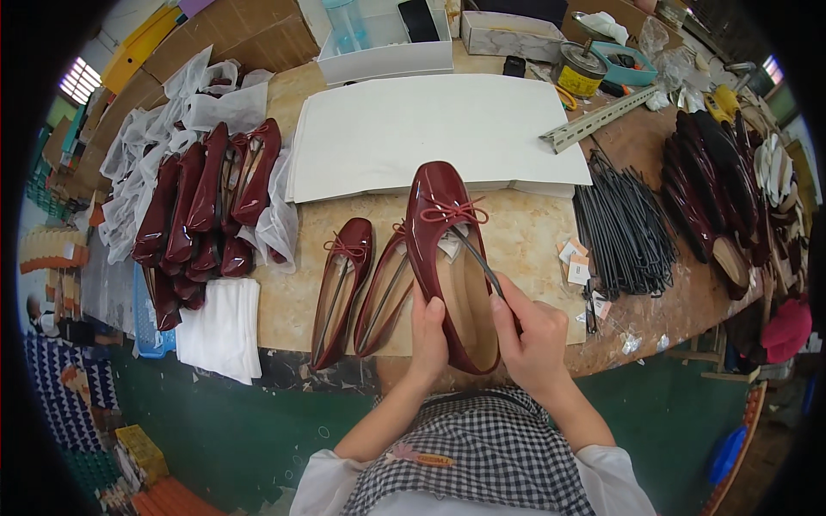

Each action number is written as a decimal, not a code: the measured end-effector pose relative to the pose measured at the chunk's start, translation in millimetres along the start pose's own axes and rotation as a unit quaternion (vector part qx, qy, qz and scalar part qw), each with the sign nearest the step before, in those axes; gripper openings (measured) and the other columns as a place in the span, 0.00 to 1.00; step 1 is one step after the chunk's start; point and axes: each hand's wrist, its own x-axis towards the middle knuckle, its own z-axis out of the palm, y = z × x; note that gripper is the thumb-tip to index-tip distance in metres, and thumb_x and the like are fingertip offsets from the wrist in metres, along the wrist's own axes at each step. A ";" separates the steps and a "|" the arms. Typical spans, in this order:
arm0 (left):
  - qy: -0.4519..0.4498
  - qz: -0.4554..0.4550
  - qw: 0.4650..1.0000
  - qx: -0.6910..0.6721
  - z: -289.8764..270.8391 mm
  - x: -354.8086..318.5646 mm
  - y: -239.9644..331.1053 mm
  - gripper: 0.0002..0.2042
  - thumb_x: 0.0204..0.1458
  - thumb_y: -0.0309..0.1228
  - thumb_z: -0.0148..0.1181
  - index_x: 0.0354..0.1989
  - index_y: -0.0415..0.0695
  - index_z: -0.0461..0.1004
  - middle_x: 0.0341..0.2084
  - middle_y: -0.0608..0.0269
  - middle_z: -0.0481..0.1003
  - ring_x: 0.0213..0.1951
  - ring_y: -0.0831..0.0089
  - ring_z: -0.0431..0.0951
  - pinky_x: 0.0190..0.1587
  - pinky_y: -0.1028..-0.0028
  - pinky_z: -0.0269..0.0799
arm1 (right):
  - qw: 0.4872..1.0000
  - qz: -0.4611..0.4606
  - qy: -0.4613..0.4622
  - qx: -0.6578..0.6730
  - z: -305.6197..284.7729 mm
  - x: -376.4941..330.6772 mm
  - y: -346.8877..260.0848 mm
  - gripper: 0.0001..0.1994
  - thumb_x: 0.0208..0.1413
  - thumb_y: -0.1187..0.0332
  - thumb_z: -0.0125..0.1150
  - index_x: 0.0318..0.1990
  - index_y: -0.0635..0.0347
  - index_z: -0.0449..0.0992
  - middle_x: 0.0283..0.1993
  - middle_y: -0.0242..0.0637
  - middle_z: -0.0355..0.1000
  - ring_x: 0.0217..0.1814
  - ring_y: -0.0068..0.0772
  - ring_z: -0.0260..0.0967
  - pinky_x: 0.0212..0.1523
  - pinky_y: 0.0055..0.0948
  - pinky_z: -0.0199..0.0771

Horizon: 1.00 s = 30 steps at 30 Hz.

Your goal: The person wipes the interior of maroon patent leather flats with a white cloth, inserts a metal shoe tree into each shoe, and attaches a small paper tag to the bow on the vamp. The person repeats this process for multiple pairs of shoes on a workbench.

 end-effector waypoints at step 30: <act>0.070 0.242 0.568 0.783 -123.1 144.3 232.3 0.15 0.43 0.37 0.64 0.32 0.36 0.77 0.32 0.45 0.74 0.35 0.51 0.73 0.38 0.58 0.68 | 0.980 0.170 -0.104 -0.023 -58.5 -31.8 76.1 0.15 0.57 0.72 0.56 0.51 0.56 0.77 0.28 0.40 0.77 0.28 0.35 0.76 0.34 0.32 0.74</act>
